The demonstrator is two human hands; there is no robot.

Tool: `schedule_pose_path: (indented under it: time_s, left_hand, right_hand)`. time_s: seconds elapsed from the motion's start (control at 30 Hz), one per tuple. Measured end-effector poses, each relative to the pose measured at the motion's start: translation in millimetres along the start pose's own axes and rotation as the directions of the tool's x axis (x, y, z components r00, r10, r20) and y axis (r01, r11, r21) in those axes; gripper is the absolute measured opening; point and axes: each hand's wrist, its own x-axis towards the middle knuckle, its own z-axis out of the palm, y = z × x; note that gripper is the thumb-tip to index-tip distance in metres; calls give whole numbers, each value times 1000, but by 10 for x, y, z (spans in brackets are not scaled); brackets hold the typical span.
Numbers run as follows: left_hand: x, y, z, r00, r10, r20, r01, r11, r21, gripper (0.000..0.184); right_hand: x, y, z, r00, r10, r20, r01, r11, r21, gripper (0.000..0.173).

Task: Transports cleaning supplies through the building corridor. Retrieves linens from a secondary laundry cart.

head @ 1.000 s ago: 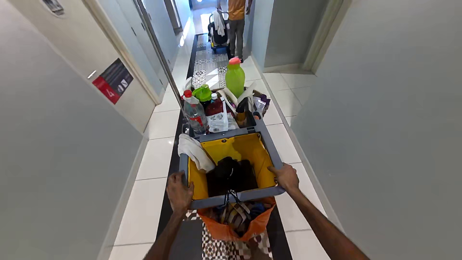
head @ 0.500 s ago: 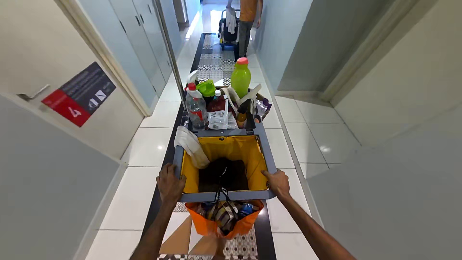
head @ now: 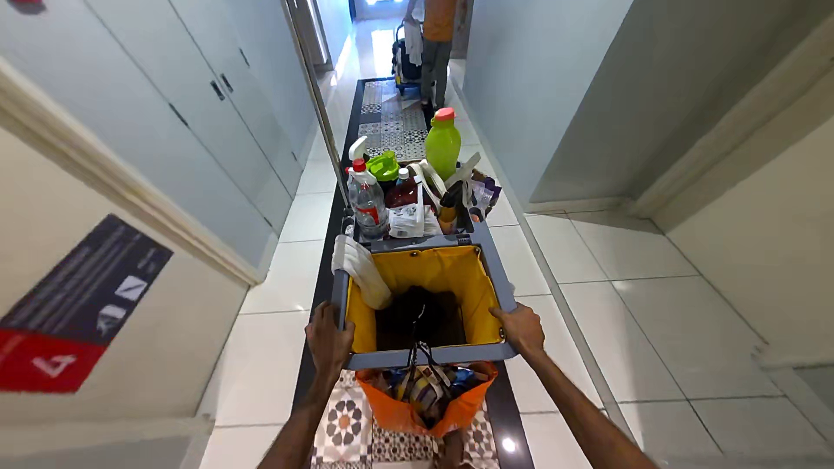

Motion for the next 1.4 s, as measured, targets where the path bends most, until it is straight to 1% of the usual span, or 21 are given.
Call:
schedule_pose_path:
  time_s: [0.1,0.17,0.23,0.27,0.33,0.43,0.53,0.7,0.8,0.9,1.03,1.17,1.3,1.4]
  left_hand:
    - [1042,35,498,995,62,-85,-66,997,-44,38]
    - [1741,112,816,994,61,-92,-66,997,-50,38]
    - [2489,215,1117,996,29,-79,-34,998,-61,40]
    - [2828,258,1250,999,12,-49,-14,999,-37,40]
    - [3528,336,1560,999,26,-37,-25,1000,11,39]
    - [4592,458,2035,996,41,-74,-39,999,20,34]
    - [5614,528,2525,995,30,-92,-30,1000,7,33]
    - [7367,640,3338,992,26,-122,-31,999,-43,32]
    - [8416,798,3799,992,36,-117,-45,997,-70,31]
    - [9451,974,4252,992,66,-107,-68,997,-20,33]
    - [10854,1161,4848,993,66,-101,-63,998,26,34]
    - [12229,1298,5476,996,41,-82,-43,999,-25,36]
    - [13630,1410,6109,997,8,-73,-9,1000,-20,37]
    - [14658,1519,6545,999,-33,-37,32,999,-22,38]
  right_hand:
    - [877,-710,122,999,-32,2,32,998,50,51]
    - [1470,-1187,182,999,-41,6,41,996,75,52]
    - [2070,-1726,233,999,-42,11,41,995,91,52]
    - [2338,-1966,269,999,-33,15,32,996,84,52]
    - [2891,-2468,310,1000,-19,10,18,998,61,52]
    - [3742,-3242,366,1000,2,-7,-2,1000,23,51]
    - [4610,-3975,456,1000,-10,-14,10,1000,9,51]
    - [6102,-5170,640,998,-51,-27,53,996,70,51]
    - [7000,-5926,689,998,-51,-42,53,997,58,52]
    - [7885,-6703,721,999,-18,-38,18,1000,13,52]
    - [9037,-7757,771,999,13,-33,-14,1000,-24,54]
    - [10246,-8723,869,1000,-3,-19,3,1000,21,55]
    - [11448,-9714,1016,1000,-23,-11,24,997,70,56]
    - [12282,-10491,1086,1000,-13,-13,13,999,41,56]
